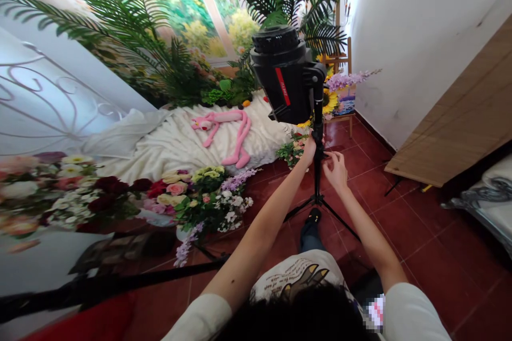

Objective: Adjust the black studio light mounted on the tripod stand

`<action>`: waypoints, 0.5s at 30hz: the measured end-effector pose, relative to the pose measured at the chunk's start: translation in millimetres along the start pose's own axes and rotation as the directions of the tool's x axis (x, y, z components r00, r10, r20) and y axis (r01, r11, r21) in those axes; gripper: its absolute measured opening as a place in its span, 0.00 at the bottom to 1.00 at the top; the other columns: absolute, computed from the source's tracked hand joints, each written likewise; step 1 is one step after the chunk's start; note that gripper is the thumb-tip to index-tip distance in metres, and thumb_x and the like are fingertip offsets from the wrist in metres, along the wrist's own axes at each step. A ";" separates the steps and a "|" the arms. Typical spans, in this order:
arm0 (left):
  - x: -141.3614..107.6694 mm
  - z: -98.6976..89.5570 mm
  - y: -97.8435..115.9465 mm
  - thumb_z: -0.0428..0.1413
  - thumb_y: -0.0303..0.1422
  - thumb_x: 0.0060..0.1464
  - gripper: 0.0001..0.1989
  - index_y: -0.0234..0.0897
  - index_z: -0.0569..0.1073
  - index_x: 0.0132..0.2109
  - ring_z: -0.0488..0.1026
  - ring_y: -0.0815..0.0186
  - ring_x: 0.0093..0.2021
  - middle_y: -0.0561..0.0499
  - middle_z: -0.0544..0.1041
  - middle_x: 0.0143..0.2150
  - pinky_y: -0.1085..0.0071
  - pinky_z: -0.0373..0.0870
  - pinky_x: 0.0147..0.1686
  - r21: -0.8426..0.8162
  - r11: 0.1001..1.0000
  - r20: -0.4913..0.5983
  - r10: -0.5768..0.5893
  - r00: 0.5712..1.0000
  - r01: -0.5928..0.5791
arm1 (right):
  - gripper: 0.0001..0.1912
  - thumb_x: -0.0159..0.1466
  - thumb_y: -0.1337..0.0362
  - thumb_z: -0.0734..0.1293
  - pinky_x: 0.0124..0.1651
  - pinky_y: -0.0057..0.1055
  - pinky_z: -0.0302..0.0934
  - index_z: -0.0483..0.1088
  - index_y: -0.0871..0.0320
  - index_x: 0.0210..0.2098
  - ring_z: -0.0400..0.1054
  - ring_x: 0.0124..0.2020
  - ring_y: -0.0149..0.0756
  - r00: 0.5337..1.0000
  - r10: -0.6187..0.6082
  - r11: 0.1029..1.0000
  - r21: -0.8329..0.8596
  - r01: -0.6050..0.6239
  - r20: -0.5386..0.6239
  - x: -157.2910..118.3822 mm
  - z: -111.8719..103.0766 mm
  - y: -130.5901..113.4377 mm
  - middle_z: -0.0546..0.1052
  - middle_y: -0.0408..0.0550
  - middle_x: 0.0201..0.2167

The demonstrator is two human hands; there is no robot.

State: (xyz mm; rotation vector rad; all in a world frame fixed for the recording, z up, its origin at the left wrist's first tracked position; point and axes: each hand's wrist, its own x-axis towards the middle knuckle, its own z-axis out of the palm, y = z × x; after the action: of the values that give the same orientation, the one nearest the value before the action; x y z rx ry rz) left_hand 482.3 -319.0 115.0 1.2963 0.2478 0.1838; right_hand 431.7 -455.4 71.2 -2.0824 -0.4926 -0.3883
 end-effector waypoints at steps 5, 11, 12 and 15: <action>0.2 0.6 -2.0 0.39 0.64 0.59 0.38 0.34 0.76 0.37 0.68 0.70 0.23 0.51 0.71 0.19 0.72 0.62 0.24 -0.050 0.999 -0.009 0.011 1.000 -0.011 | 0.14 0.62 0.59 0.66 0.44 0.40 0.72 0.75 0.53 0.47 0.71 0.41 0.38 0.993 0.082 0.995 0.045 -0.086 0.087 -13.4 4.1 13.5 0.65 0.56 0.58; 7.7 -0.8 -12.7 0.40 0.67 0.55 0.39 0.35 0.75 0.33 0.67 0.72 0.19 0.51 0.70 0.20 0.75 0.63 0.20 -0.087 0.993 -0.001 0.081 0.997 -0.080 | 0.29 0.57 0.55 0.71 0.49 0.45 0.70 0.67 0.56 0.55 0.70 0.43 0.42 0.987 0.159 0.966 0.204 -0.156 0.002 -11.3 1.1 22.7 0.69 0.58 0.52; 8.7 -0.5 -13.9 0.40 0.67 0.55 0.39 0.35 0.75 0.33 0.67 0.72 0.20 0.51 0.70 0.20 0.75 0.63 0.20 -0.091 0.993 0.001 0.077 0.997 -0.077 | 0.32 0.57 0.54 0.72 0.53 0.47 0.69 0.65 0.56 0.58 0.70 0.48 0.45 0.993 0.119 0.973 0.201 -0.115 -0.007 -6.6 -1.8 17.9 0.68 0.59 0.54; 10.8 1.5 -13.8 0.38 0.68 0.54 0.41 0.35 0.76 0.34 0.70 0.71 0.22 0.50 0.71 0.20 0.75 0.66 0.22 -0.128 0.991 -0.017 0.029 0.999 -0.031 | 0.39 0.57 0.51 0.73 0.65 0.51 0.58 0.59 0.55 0.64 0.64 0.60 0.50 1.000 -0.025 0.981 0.190 0.025 -0.003 11.0 -6.3 -3.1 0.66 0.61 0.61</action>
State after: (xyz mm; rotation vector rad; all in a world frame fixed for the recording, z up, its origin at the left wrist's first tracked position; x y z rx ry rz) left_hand 493.1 -321.0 101.3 1.1715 0.2253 0.2315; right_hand 439.2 -457.2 81.8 -1.8932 -0.5348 -0.3430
